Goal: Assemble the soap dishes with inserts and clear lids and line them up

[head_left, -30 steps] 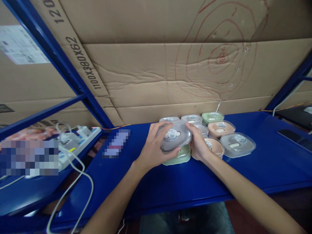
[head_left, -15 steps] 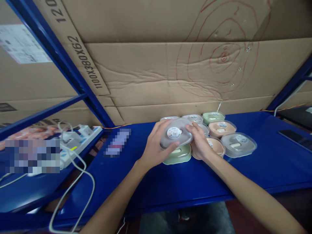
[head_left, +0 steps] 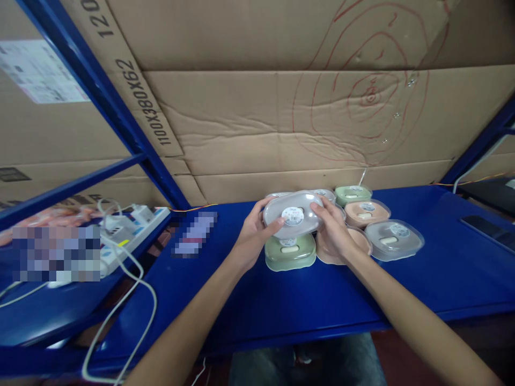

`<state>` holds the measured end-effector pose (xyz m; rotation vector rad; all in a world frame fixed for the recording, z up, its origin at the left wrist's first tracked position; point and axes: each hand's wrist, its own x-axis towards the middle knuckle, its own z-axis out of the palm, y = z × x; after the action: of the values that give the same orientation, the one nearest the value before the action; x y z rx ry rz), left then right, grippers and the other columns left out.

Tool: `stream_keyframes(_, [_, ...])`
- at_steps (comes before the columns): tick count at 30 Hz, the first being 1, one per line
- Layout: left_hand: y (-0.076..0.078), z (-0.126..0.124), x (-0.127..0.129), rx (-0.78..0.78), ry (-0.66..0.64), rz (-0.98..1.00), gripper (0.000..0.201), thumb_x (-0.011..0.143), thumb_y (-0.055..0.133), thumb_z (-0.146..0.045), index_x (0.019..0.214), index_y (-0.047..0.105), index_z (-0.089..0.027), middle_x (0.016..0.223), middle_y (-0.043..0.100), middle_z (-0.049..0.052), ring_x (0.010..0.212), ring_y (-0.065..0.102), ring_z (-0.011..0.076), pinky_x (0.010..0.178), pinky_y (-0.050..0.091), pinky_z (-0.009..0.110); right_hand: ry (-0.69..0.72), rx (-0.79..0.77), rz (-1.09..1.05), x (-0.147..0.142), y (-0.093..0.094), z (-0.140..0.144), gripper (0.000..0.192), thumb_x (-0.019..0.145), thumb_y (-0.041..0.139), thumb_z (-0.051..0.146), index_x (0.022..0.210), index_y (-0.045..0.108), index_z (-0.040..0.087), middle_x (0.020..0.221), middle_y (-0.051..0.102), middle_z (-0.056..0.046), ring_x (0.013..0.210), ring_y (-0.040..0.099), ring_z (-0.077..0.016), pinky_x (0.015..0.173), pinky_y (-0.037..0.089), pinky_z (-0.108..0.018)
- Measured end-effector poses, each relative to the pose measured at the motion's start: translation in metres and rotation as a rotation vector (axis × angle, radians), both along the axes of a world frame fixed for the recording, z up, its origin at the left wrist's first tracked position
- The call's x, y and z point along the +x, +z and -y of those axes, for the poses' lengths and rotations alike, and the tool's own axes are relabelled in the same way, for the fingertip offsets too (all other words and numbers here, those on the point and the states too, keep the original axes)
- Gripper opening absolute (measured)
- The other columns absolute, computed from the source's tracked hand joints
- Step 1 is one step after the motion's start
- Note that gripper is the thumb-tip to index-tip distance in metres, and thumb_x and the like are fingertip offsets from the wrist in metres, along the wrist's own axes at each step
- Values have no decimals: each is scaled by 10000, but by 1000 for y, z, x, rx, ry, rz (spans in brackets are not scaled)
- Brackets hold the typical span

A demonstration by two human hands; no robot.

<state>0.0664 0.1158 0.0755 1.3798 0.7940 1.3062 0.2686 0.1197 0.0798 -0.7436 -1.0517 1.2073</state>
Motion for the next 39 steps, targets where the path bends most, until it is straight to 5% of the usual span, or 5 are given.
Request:
stream_keyframes(12, [0,4,5,233,-28,-12,567,1014,801,-450,1518,605,-282,1584,642,118,1412,645,294,1170,565,415,-52,154,233,5,-7,-1,444,935,818,627,1255,703,343,1270,762,-45,1227,708,-261,1040,610,-390])
stream_keyframes(25, [-3,-10,-6,99,9,128,681,924,904,-439,1527,627,-284,1384,746,107,1263,724,250,1039,607,342,23,187,249,8,-1,-3,545,826,924,637,1155,661,292,1232,782,-58,1195,739,-266,1056,646,-446])
stream_keyframes(29, [-5,-36,-30,117,232,224,583,951,828,-544,1436,679,-255,1411,749,118,1253,742,279,1016,630,380,-16,291,377,14,-4,-6,550,893,877,607,1273,660,274,1157,804,-76,1085,777,-259,1024,655,-469])
stream_keyframes(34, [-28,-84,-85,120,829,-30,510,1006,671,-596,1317,723,-195,1388,757,122,1320,709,278,1188,541,409,-209,478,732,20,-13,-11,327,986,782,442,1243,701,255,1210,814,-94,1081,793,-283,1025,633,-520])
stream_keyframes(39, [-62,-105,-111,46,917,-178,480,1000,654,-579,1225,728,-161,1286,774,160,1314,692,341,1237,485,518,-216,636,977,18,-16,-9,178,1050,685,356,1167,724,228,1141,805,-95,1087,773,-294,989,614,-494])
